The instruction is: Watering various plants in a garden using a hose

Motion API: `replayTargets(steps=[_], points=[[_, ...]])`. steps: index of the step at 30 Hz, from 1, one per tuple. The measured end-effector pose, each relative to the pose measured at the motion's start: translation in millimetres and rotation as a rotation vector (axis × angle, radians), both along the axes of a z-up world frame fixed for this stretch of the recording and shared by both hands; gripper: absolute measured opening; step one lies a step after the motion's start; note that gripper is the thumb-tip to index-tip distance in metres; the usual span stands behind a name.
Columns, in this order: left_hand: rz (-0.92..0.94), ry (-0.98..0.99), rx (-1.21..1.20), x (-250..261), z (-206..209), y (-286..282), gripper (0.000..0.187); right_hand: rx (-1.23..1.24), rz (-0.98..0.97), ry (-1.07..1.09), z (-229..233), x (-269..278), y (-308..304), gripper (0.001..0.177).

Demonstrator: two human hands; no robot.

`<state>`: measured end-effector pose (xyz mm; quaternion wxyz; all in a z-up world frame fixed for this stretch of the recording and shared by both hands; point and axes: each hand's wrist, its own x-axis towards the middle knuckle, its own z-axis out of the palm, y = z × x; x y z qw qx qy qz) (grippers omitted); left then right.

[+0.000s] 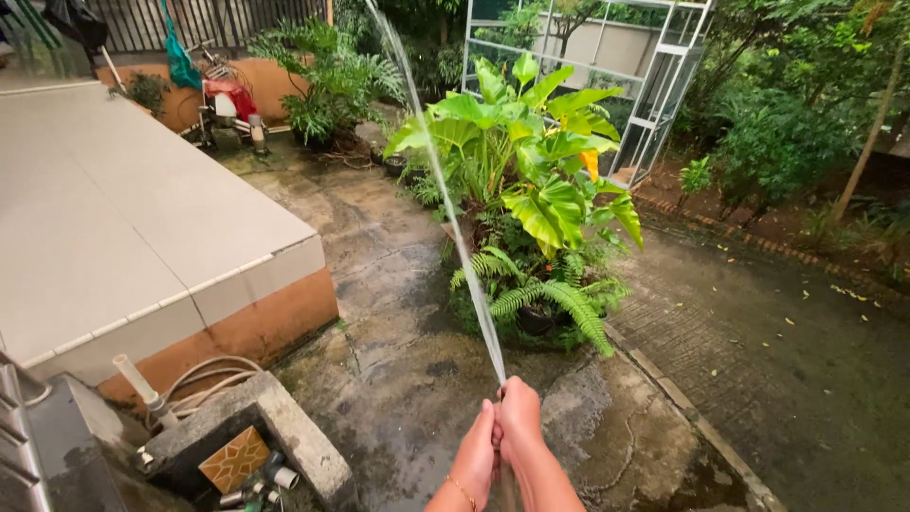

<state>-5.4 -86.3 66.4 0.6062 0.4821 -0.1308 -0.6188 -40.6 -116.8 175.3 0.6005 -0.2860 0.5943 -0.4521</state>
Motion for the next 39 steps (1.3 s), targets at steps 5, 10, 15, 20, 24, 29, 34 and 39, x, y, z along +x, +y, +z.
replayTargets(steps=[5, 10, 15, 20, 24, 29, 34, 39], points=[[-0.034, 0.008, -0.015, 0, 15, 10, 0.047, -0.001, 0.008, -0.013, 22, -3, 9, 0.015], [-0.061, 0.078, -0.038, -1, 39, 16, 0.041, -0.038, 0.041, -0.041, 43, -6, 8, 0.014], [-0.124, 0.041, -0.080, -8, 44, 12, 0.048, -0.019, 0.052, -0.006, 43, -17, 4, 0.014], [-0.203, 0.005, 0.008, -29, 22, 12, 0.053, 0.006, 0.040, 0.078, 6, -41, 1, 0.020], [-0.299, -0.047, 0.058, -50, 0, 11, 0.055, 0.012, 0.023, 0.209, -48, -58, -18, 0.022], [-0.306, -0.181, 0.001, -45, 43, 30, 0.056, 0.018, 0.024, 0.229, -28, -58, -10, 0.017], [-0.342, -0.374, -0.050, -35, 76, 37, 0.061, -0.011, 0.014, 0.166, 2, -54, -7, 0.010], [-0.232, -0.388, -0.254, -39, 2, 12, 0.057, -0.069, -0.016, 0.160, -37, -53, -17, 0.009]])
